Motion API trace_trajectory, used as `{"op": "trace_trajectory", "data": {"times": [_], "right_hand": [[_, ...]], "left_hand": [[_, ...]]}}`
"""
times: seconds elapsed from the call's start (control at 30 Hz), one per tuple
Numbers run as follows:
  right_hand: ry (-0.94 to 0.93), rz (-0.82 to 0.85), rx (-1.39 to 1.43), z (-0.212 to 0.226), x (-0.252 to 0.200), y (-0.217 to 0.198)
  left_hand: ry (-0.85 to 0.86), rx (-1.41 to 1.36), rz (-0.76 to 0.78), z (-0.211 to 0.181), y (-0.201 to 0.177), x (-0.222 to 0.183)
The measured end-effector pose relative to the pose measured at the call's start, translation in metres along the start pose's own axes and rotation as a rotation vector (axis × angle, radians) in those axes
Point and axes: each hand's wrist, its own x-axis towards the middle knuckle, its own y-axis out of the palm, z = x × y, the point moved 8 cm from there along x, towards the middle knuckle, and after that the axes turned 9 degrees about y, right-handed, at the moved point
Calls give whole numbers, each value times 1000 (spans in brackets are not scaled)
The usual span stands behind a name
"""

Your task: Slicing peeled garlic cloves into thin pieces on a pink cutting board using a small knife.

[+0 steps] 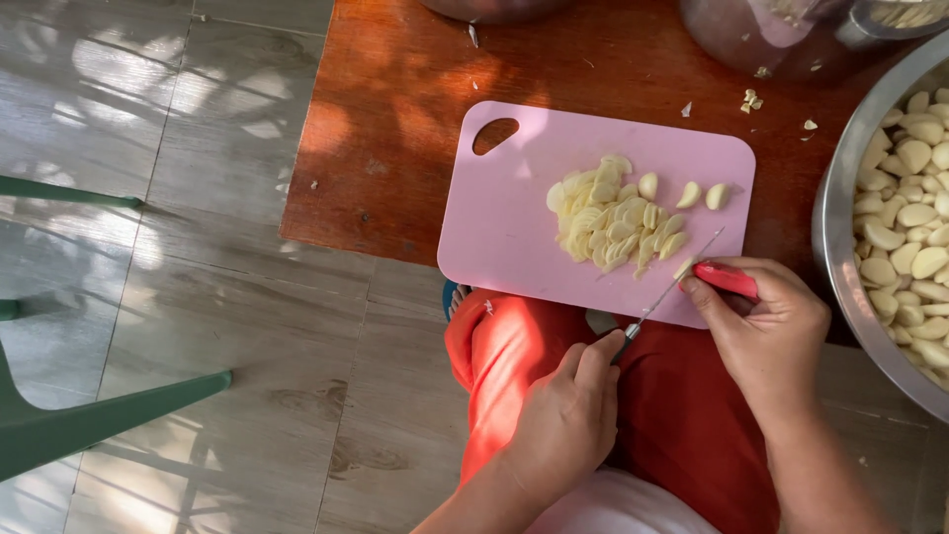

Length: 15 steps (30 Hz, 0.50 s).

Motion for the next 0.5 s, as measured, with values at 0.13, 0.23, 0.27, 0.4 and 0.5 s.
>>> {"op": "trace_trajectory", "data": {"times": [0.13,0.23,0.27,0.4,0.5], "right_hand": [[8,-13,6,-3,1,0],[6,-11,7,-4,0,1],[14,-15,23,-6,0,1],[38,-7,52,-10,0,1],[64,4,53,-7,1,1]], "left_hand": [[7,4,3,2,2,0],[-8,40,9,6,7,-2],[45,84,-16,3,6,-2],[116,205,-12,3,15,-7],[106,249,1,4,19,-6]]}}
